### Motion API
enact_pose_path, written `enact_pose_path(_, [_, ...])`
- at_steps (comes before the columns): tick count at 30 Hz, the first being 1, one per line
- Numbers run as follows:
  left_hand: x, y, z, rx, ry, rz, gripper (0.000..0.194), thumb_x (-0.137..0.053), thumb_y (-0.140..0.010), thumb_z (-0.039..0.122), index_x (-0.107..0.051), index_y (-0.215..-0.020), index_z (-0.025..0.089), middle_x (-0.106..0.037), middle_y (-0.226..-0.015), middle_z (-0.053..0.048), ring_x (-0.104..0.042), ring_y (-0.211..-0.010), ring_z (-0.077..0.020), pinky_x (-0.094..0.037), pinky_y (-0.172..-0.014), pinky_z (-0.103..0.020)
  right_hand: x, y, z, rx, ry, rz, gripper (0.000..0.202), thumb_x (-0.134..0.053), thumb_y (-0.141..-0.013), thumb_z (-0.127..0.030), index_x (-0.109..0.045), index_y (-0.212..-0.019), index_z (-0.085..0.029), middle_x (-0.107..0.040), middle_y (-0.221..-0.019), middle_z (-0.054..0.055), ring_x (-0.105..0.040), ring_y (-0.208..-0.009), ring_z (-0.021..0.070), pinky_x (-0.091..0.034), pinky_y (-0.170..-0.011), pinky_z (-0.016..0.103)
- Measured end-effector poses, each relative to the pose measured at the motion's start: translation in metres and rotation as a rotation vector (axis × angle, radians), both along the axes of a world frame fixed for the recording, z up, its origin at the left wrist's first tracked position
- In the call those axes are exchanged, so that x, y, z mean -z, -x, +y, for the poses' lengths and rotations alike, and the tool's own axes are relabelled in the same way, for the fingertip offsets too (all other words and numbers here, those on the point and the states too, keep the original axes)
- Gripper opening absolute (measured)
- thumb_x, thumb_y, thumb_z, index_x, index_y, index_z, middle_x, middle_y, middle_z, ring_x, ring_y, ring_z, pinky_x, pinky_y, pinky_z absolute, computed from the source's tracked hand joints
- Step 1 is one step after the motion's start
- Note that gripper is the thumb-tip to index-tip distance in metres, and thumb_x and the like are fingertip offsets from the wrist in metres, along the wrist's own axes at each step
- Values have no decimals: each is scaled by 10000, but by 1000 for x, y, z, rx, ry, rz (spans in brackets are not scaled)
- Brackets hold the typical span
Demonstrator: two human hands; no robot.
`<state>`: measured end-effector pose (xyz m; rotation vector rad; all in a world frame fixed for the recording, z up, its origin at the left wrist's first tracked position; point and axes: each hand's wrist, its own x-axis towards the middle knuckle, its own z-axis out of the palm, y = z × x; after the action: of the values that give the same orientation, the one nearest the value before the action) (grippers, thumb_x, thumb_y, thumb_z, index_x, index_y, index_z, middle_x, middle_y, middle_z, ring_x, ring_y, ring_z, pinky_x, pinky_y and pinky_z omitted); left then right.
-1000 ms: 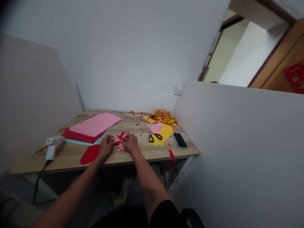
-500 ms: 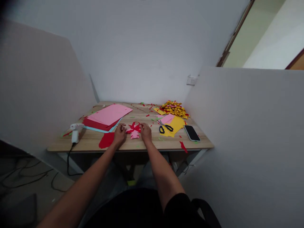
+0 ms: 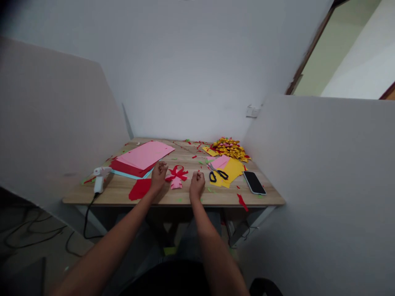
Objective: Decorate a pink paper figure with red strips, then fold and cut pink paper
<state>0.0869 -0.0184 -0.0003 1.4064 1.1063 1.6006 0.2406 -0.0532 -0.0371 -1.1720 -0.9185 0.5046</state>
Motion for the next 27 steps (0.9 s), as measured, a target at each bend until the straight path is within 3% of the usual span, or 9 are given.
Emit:
enact_pose_path(3, [-35,-15,-18,99,6,-280,278,-562,-986,459,-553,-1019,183,-422,-683,67,-385,-523,-74,-395,-512,-206,-13,15,-20,-8,-71,122,341,-552,-1000,-477,-633,-1084,-157,-661,-944,27,-628,-733,136,-548,-670,305])
enact_pose_path(5, [-56,-24,-42,213,31,-439,377,-468,-988,582,-527,-974,210,-309,-651,79,-337,-507,-81,-374,-498,-204,-28,29,-37,-32,-124,186,424,-450,-1004,-565,-613,-977,-174,-598,-789,-15,-539,-607,110,-487,-594,263])
enact_pose_path(8, [-79,-31,-89,380,95,-603,429,-488,-952,637,-551,-964,212,-336,-677,65,-359,-517,-86,-408,-511,-216,-62,46,-67,-159,-191,208,398,-590,-898,-583,-622,-999,-200,-627,-847,-6,-566,-679,122,-490,-665,266])
enact_pose_path(10, [-92,-32,-119,456,138,-721,383,-508,-968,585,-585,-973,210,-378,-687,54,-394,-529,-81,-425,-528,-198,-86,52,-88,-280,-203,201,385,-580,-908,-543,-662,-1070,-203,-655,-846,4,-573,-654,129,-493,-659,276])
enact_pose_path(12, [-104,-30,-142,588,223,-1009,291,-541,-990,487,-622,-1005,209,-434,-698,47,-461,-566,-78,-466,-587,-188,-106,54,-108,-439,-227,200,347,-624,-906,-466,-678,-1145,-220,-673,-872,5,-595,-700,137,-500,-697,279])
enact_pose_path(18, [-129,-26,-180,642,283,-1150,213,-585,-973,419,-650,-972,216,-492,-710,28,-577,-687,-111,-504,-660,-200,-132,50,-148,-516,-243,193,290,-676,-883,-312,-698,-1171,-281,-718,-1129,29,-649,-1080,214,-506,-948,363])
enact_pose_path(22, [-139,-25,-196,727,238,-1177,221,-764,-793,225,-650,-981,209,-498,-719,43,-577,-708,-96,-528,-721,-199,-143,49,-161,-534,-283,177,294,-694,-857,-273,-715,-1148,-310,-713,-1135,24,-660,-1062,221,-542,-885,361])
enact_pose_path(25, [-143,-24,-208,730,194,-1157,327,-756,-710,115,-642,-994,229,-512,-742,41,-599,-777,-105,-546,-814,-226,-152,47,-170,-548,-295,156,313,-699,-842,-250,-723,-1144,-329,-719,-1100,18,-677,-959,203,-565,-793,333])
enact_pose_path(27, [-144,-24,-214,704,171,-1130,322,-722,-709,104,-641,-983,251,-518,-754,32,-602,-791,-112,-549,-783,-223,-156,47,-174,-561,-307,155,333,-696,-832,-229,-731,-1143,-342,-721,-1108,14,-678,-987,203,-571,-817,331])
